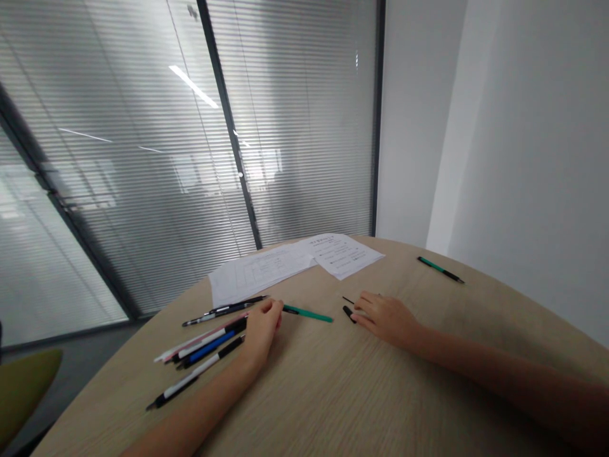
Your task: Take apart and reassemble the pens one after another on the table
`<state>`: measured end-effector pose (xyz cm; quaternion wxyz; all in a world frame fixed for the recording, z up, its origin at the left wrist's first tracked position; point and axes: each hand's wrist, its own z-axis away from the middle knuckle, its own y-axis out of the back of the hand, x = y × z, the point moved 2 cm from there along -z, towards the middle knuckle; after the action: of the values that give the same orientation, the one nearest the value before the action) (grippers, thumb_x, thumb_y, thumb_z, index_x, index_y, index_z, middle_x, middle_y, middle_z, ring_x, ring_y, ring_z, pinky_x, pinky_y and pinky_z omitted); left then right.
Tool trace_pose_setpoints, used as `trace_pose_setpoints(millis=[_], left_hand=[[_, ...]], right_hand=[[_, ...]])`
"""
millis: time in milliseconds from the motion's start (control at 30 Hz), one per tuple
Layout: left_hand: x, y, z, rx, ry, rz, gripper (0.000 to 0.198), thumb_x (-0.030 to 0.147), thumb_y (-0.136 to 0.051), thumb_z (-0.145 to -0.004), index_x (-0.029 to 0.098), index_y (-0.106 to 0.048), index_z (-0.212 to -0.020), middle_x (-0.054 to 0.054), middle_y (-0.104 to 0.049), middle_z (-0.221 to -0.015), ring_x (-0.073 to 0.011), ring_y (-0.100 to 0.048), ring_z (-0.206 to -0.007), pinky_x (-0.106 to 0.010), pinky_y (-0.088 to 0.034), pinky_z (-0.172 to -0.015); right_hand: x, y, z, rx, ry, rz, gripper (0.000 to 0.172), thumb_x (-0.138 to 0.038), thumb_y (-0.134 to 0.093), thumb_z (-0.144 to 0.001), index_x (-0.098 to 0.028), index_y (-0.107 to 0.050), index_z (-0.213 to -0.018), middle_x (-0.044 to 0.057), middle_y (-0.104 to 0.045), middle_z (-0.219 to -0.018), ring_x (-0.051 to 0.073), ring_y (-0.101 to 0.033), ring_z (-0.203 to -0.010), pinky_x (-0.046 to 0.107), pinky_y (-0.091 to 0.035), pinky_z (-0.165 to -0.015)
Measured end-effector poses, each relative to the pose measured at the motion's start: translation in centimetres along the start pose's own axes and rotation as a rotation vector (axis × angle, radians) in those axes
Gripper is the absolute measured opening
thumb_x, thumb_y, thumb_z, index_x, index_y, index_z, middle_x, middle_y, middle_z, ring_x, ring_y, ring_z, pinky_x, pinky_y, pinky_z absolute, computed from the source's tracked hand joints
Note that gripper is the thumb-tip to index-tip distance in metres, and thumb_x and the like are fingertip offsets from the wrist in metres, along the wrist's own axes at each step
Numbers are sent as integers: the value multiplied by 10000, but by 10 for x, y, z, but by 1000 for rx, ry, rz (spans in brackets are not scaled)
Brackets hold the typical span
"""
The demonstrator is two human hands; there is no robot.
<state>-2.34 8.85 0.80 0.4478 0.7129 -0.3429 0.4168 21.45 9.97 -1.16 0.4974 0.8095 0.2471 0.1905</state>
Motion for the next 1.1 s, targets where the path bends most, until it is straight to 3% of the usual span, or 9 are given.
trace_pose_setpoints(millis=[233, 533, 867, 1100], left_hand=[[7, 5, -7, -30, -23, -51, 250, 307, -460, -585, 185, -363, -390, 65, -307, -342, -78, -277, -343, -198, -184, -364], [34, 16, -10, -75, -118, -103, 237, 283, -451, -578, 186, -354, -384, 72, -262, -347, -74, -236, -358, -195, -163, -371], [69, 22, 4, -96, -244, -180, 233, 248, -482, -538, 184, -332, -372, 69, -298, -365, -73, -273, -385, -193, -187, -393], [76, 21, 7, -99, -236, -182, 222, 235, -491, -529, 184, -356, -360, 67, -298, -355, -79, -270, -383, -200, -180, -395]], right_hand=[[2, 1, -2, 15, 16, -1, 292, -330, -322, -849, -170, -560, -796, 34, -572, -785, 135, -548, -694, 234, -370, -557], [0, 4, -2, 18, 30, 40, 294, -310, -308, -855, -169, -552, -771, 34, -569, -759, 134, -533, -680, 235, -357, -553], [3, 4, -1, 38, 7, -20, 279, -292, -319, -855, -167, -555, -774, 35, -561, -768, 124, -531, -674, 225, -358, -559], [3, 3, -1, 30, 6, -11, 284, -295, -309, -855, -173, -550, -768, 31, -557, -764, 127, -531, -668, 228, -354, -549]])
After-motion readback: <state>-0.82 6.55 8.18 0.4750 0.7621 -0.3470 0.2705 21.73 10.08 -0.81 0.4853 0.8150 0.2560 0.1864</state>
